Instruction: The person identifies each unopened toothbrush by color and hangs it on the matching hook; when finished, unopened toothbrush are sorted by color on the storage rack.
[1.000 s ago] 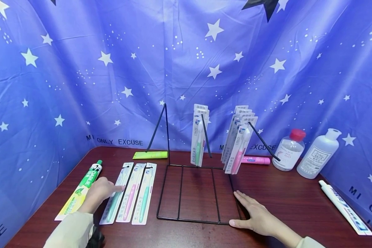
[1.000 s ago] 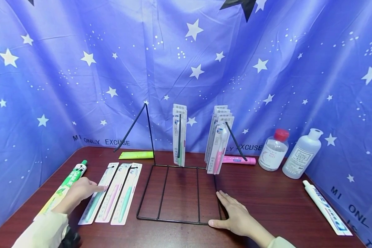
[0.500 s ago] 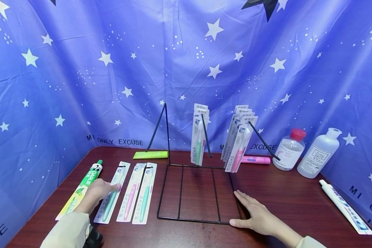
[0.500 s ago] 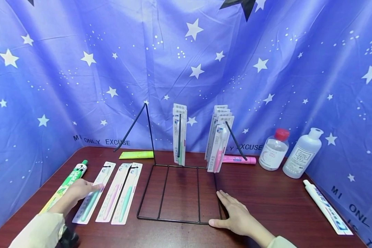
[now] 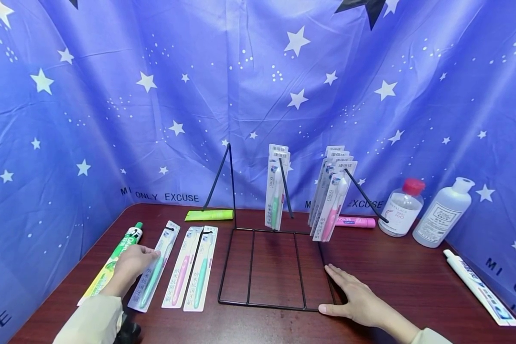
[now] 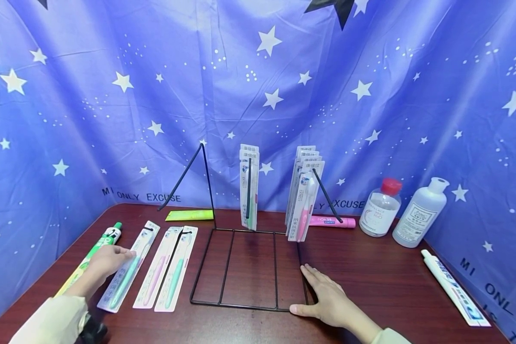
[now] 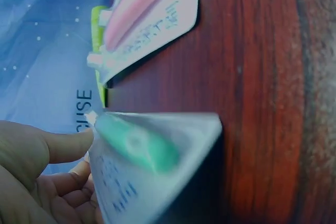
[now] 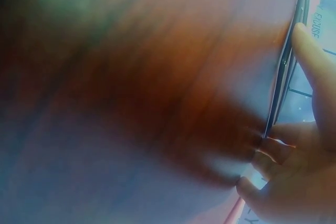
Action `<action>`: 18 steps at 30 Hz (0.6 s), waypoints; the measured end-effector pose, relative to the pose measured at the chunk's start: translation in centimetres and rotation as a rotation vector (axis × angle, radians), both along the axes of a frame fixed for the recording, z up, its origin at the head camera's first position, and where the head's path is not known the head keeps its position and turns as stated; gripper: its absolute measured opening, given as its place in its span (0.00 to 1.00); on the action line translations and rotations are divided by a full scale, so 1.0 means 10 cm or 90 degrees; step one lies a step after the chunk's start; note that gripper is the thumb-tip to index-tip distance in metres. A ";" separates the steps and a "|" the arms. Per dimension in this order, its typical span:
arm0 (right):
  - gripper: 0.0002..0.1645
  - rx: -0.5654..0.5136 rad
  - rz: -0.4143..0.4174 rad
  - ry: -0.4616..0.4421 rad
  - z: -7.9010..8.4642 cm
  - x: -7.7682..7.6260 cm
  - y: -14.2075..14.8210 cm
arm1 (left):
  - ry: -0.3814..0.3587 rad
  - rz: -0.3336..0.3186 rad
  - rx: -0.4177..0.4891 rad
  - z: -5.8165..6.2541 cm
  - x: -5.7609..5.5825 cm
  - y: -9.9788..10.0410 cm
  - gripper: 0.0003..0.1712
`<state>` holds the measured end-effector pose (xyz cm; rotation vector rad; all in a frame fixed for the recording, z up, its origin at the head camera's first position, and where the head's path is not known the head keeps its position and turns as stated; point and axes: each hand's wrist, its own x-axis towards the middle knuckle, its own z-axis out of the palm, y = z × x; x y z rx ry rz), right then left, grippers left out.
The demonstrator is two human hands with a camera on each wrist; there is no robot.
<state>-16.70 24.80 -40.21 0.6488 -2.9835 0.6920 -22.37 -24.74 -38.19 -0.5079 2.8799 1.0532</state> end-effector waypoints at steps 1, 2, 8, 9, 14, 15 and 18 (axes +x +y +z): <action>0.55 0.000 0.000 -0.001 0.00 0.00 0.00 | 0.013 -0.004 -0.005 0.02 0.01 0.00 0.20; 0.55 0.000 -0.001 -0.002 0.00 0.00 0.00 | 0.024 -0.007 -0.012 0.03 0.02 0.00 0.20; 0.55 0.001 -0.001 -0.008 -0.01 -0.01 0.01 | 0.088 -0.017 -0.045 0.18 0.09 0.02 0.18; 0.55 0.002 -0.001 -0.008 -0.02 -0.01 0.01 | 0.097 -0.020 -0.050 0.21 0.10 0.04 0.18; 0.55 0.005 -0.001 -0.005 -0.01 -0.01 0.01 | 0.158 -0.061 -0.082 0.36 0.15 0.16 0.17; 0.55 0.005 -0.001 -0.003 -0.01 -0.01 0.01 | 0.171 -0.069 -0.080 0.39 0.15 0.19 0.17; 0.55 0.005 -0.002 -0.003 -0.01 -0.01 0.01 | 0.199 -0.096 -0.062 0.47 0.19 0.32 0.14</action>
